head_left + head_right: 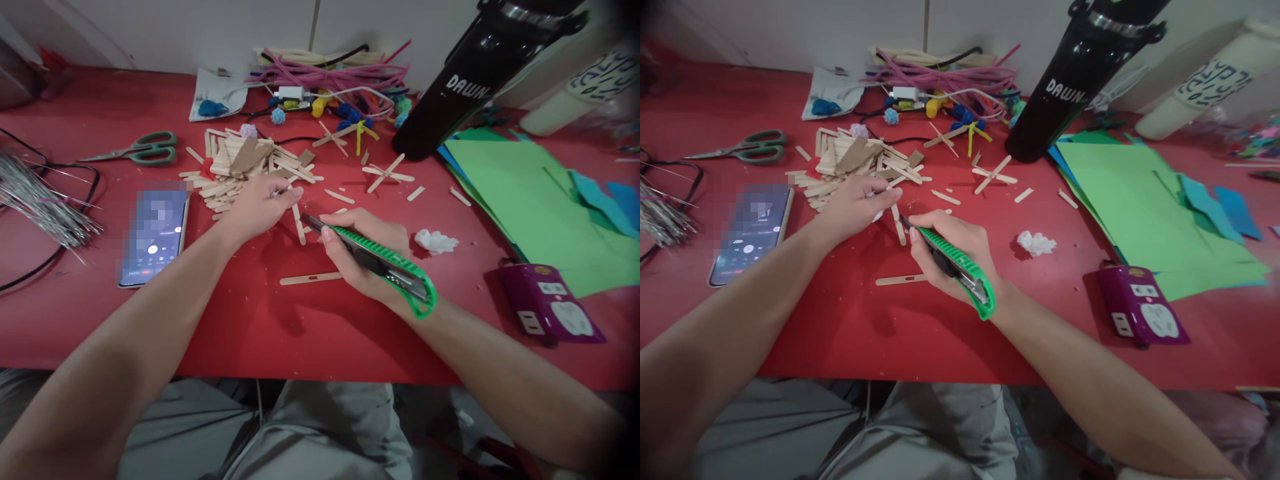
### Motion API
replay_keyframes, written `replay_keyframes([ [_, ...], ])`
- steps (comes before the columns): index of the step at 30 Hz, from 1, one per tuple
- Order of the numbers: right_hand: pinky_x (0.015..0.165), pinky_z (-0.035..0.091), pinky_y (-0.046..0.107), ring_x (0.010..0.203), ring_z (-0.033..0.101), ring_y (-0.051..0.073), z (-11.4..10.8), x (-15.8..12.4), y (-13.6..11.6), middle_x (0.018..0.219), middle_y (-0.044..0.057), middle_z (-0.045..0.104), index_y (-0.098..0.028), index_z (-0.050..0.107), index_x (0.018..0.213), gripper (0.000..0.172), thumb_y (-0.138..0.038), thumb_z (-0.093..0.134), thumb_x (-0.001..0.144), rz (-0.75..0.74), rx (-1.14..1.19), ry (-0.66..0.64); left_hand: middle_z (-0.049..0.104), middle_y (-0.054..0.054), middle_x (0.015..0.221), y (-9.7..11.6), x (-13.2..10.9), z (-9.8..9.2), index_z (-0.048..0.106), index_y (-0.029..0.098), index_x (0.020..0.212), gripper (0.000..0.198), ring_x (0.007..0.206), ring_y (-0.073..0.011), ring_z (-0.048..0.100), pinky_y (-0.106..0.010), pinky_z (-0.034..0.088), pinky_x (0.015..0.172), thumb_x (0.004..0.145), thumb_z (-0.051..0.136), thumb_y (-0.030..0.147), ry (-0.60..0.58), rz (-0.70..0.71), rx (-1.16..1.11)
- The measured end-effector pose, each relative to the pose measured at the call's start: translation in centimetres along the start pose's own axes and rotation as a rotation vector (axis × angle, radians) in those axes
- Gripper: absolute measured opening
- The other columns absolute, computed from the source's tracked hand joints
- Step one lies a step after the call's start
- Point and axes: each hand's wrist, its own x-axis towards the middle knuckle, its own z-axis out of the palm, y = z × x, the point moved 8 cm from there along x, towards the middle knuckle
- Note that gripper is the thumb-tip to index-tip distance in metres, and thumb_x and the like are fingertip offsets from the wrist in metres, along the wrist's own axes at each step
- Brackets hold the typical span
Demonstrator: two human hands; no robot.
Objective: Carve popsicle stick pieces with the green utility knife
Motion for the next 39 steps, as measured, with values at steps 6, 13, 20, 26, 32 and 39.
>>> replay_keyframes([
  [6, 0.055, 0.053, 0.027, 0.053, 0.059, 0.012, 0.02, -0.03, 0.29, 0.07, 0.0, 0.069, -0.024, 0.063, 0.092, 0.007, -0.02, 0.061, 0.087, 0.002, 0.008, -0.005, 0.033, 0.004, 0.056, -0.02, -0.07, 0.0, 0.036, 0.019, 0.054, 0.037, 0.056, -0.0099, 0.031, -0.031, 0.024, 0.057, 0.085, 0.052, 0.032, 0.0, -0.003, -0.009],
  [13, 0.057, 0.055, 0.027, 0.056, 0.061, 0.013, 0.22, 0.05, 0.11, 0.073, 0.0, 0.07, -0.025, 0.062, 0.092, 0.006, -0.021, 0.06, 0.087, -0.011, 0.002, -0.02, 0.034, 0.004, 0.056, -0.08, -0.01, 0.0, 0.038, 0.018, 0.054, 0.036, 0.057, -0.0099, 0.032, -0.031, 0.025, 0.058, 0.085, 0.052, 0.031, -0.001, -0.008, -0.004],
  [20, 0.059, 0.055, 0.026, 0.055, 0.059, 0.011, 0.56, 0.04, 0.01, 0.076, 0.0, 0.071, -0.023, 0.062, 0.094, 0.01, -0.017, 0.059, 0.087, -0.03, 0.063, -0.068, 0.033, 0.004, 0.058, 0.05, -0.03, -0.02, 0.036, 0.018, 0.053, 0.038, 0.057, -0.0099, 0.032, -0.031, 0.026, 0.059, 0.085, 0.053, 0.031, 0.006, -0.011, 0.008],
  [26, 0.061, 0.054, 0.023, 0.059, 0.062, 0.01, 0.56, -0.08, -0.08, 0.077, 0.0, 0.07, -0.022, 0.062, 0.095, 0.014, -0.013, 0.062, 0.085, -0.088, 0.089, -0.035, 0.03, 0.005, 0.054, -0.32, -0.02, 0.02, 0.036, 0.018, 0.054, 0.037, 0.055, -0.0093, 0.03, -0.03, 0.024, 0.057, 0.084, 0.053, 0.032, 0.012, -0.035, -0.021],
  [32, 0.061, 0.054, 0.023, 0.058, 0.061, 0.01, 0.57, 0.01, -0.29, 0.075, 0.0, 0.069, -0.021, 0.062, 0.094, 0.012, -0.013, 0.061, 0.085, -0.097, 0.083, -0.02, 0.03, 0.005, 0.054, -0.33, -0.01, 0.09, 0.036, 0.018, 0.053, 0.037, 0.055, -0.0091, 0.029, -0.03, 0.024, 0.056, 0.083, 0.054, 0.031, 0.013, -0.046, -0.046],
  [39, 0.062, 0.053, 0.021, 0.06, 0.062, 0.009, 0.6, 0.04, -0.12, 0.077, 0.0, 0.07, -0.018, 0.063, 0.094, 0.01, -0.013, 0.061, 0.086, -0.094, 0.073, -0.021, 0.03, 0.005, 0.053, -0.33, -0.05, 0.22, 0.036, 0.018, 0.053, 0.038, 0.053, -0.008, 0.029, -0.029, 0.023, 0.056, 0.083, 0.055, 0.031, 0.01, -0.054, -0.076],
])
